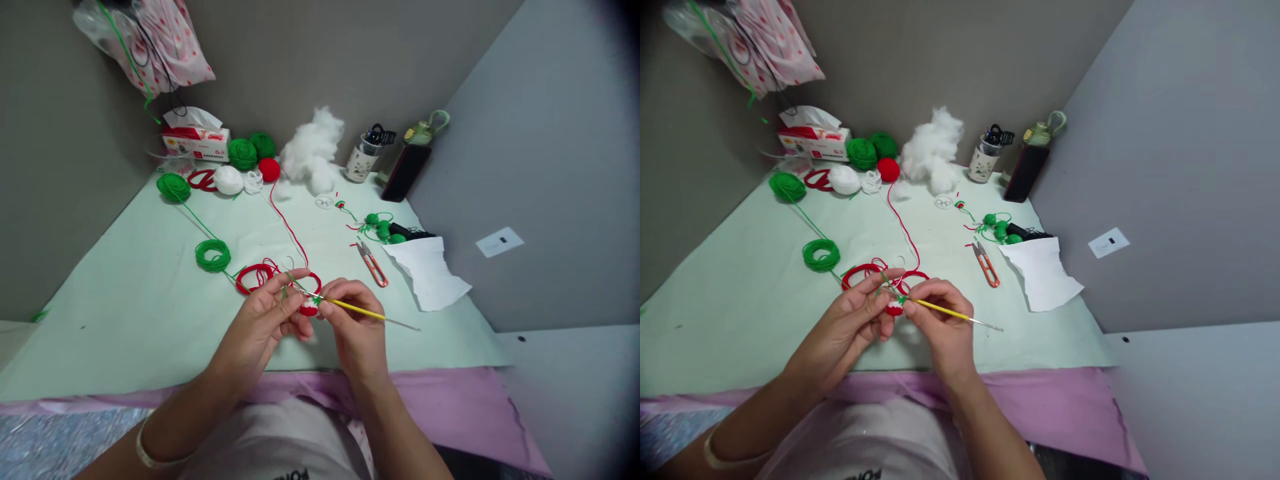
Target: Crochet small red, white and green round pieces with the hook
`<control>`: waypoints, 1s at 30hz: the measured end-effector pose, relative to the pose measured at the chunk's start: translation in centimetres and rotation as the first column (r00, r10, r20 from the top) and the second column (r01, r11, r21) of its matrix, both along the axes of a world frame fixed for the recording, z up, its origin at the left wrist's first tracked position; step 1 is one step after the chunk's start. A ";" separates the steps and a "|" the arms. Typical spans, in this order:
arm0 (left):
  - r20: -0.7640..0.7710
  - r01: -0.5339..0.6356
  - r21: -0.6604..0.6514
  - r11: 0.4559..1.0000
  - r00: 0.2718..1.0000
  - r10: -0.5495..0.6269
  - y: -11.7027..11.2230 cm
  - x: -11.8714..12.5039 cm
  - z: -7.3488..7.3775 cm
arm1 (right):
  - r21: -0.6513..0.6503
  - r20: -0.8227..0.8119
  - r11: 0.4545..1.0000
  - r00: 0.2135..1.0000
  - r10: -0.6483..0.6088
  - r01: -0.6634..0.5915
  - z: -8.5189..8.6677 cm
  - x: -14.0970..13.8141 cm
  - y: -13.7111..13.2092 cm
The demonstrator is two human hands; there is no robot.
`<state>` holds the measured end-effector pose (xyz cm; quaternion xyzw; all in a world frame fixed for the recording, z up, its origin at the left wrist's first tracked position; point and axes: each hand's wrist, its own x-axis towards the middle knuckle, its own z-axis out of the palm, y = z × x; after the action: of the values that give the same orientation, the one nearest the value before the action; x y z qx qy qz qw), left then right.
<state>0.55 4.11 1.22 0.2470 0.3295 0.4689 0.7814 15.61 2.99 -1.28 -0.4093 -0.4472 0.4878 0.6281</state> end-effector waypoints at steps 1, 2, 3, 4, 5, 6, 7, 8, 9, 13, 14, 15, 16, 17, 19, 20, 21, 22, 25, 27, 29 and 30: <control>0.019 0.001 -0.007 1.000 1.000 -0.001 0.0 0.0 -0.1 | -0.010 0.000 1.000 1.000 0.006 -0.006 -0.1 0.0 0.0; 0.027 -0.007 -0.008 1.000 1.000 0.007 -0.1 0.0 -0.1 | -0.009 0.011 1.000 1.000 0.011 -0.011 -0.1 0.1 0.0; 0.027 -0.015 -0.004 1.000 1.000 0.015 -0.2 0.0 -0.2 | 0.001 0.031 1.000 0.999 0.016 -0.016 -0.1 0.2 0.1; 0.020 -0.022 0.003 1.000 1.000 0.022 -0.3 0.0 -0.2 | 0.015 0.052 1.000 0.998 0.020 -0.021 0.0 0.3 0.1; 0.010 -0.025 0.011 1.000 1.000 0.025 -0.3 0.0 -0.2 | 0.028 0.068 0.999 0.997 0.025 -0.027 0.1 0.4 0.1; -0.002 -0.023 0.019 1.000 1.000 0.024 -0.4 0.0 -0.2 | 0.037 0.075 0.999 0.997 0.037 -0.040 0.1 0.5 0.1; -0.015 -0.019 0.028 0.999 1.000 0.019 -0.4 0.0 -0.2 | 0.042 0.070 0.997 0.996 0.059 -0.062 0.2 0.6 0.1; -0.028 -0.016 0.036 0.999 0.999 0.017 -0.5 0.0 -0.1 | 0.047 0.057 0.995 0.995 0.082 -0.085 0.3 0.7 0.1; -0.039 -0.015 0.043 0.999 0.999 0.016 -0.5 0.0 -0.1 | 0.057 0.044 0.994 0.994 0.096 -0.099 0.3 0.8 0.1; -0.069 -0.002 0.062 0.998 0.998 0.007 -0.5 -0.1 -0.1 | 0.103 0.072 0.992 0.995 0.067 -0.074 0.3 1.0 0.1; -0.073 0.005 0.063 0.998 0.997 0.000 -0.5 -0.1 -0.1 | 0.101 0.079 0.992 0.995 0.063 -0.070 0.3 1.0 0.1; -0.076 0.012 0.062 0.998 0.997 -0.007 -0.5 -0.2 -0.1 | 0.095 0.071 0.993 0.995 0.066 -0.073 0.4 0.9 0.1; -0.078 0.016 0.060 0.998 0.997 -0.011 -0.5 -0.2 -0.1 | 0.083 0.050 0.993 0.996 0.074 -0.078 0.4 0.9 0.0; -0.076 0.018 0.058 0.998 0.997 -0.014 -0.5 -0.2 -0.1 | 0.072 0.018 0.994 0.997 0.081 -0.082 0.5 0.9 0.0; -0.066 0.023 0.054 0.998 0.998 -0.020 -0.5 -0.3 0.0 | 0.051 -0.052 0.995 0.994 0.091 -0.088 0.7 0.7 0.0; -0.060 0.026 0.053 0.998 0.998 -0.023 -0.4 -0.3 0.0 | 0.045 -0.082 0.995 0.992 0.095 -0.091 0.8 0.7 0.0; -0.055 0.030 0.051 0.998 0.998 -0.027 -0.4 -0.3 0.1 | 0.040 -0.104 0.995 0.990 0.099 -0.095 0.9 0.6 0.0; -0.051 0.033 0.050 0.998 0.998 -0.030 -0.4 -0.3 0.1 | 0.039 -0.117 0.994 0.988 0.104 -0.100 1.0 0.6 0.0; -0.060 0.046 0.057 0.997 0.997 -0.043 -0.3 -0.3 0.2 | 0.067 -0.126 0.991 0.984 0.127 -0.119 1.1 0.6 0.2; -0.081 0.053 0.076 0.996 0.996 -0.047 -0.4 -0.4 0.1 | 0.100 -0.103 0.986 0.984 0.143 -0.133 1.2 0.7 0.1; -0.112 0.053 0.107 0.993 0.993 -0.040 -0.5 -0.5 0.0 | 0.138 -0.034 0.982 0.990 0.133 -0.128 1.2 0.8 -0.1; -0.127 0.048 0.125 0.991 0.991 -0.032 -0.5 -0.6 0.0 | 0.162 0.025 0.980 0.993 0.113 -0.115 1.3 0.9 -0.3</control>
<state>-0.05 3.57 1.19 0.3319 0.3420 0.4568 0.7511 16.52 2.74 0.01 -0.3339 -0.5131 0.4816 0.6271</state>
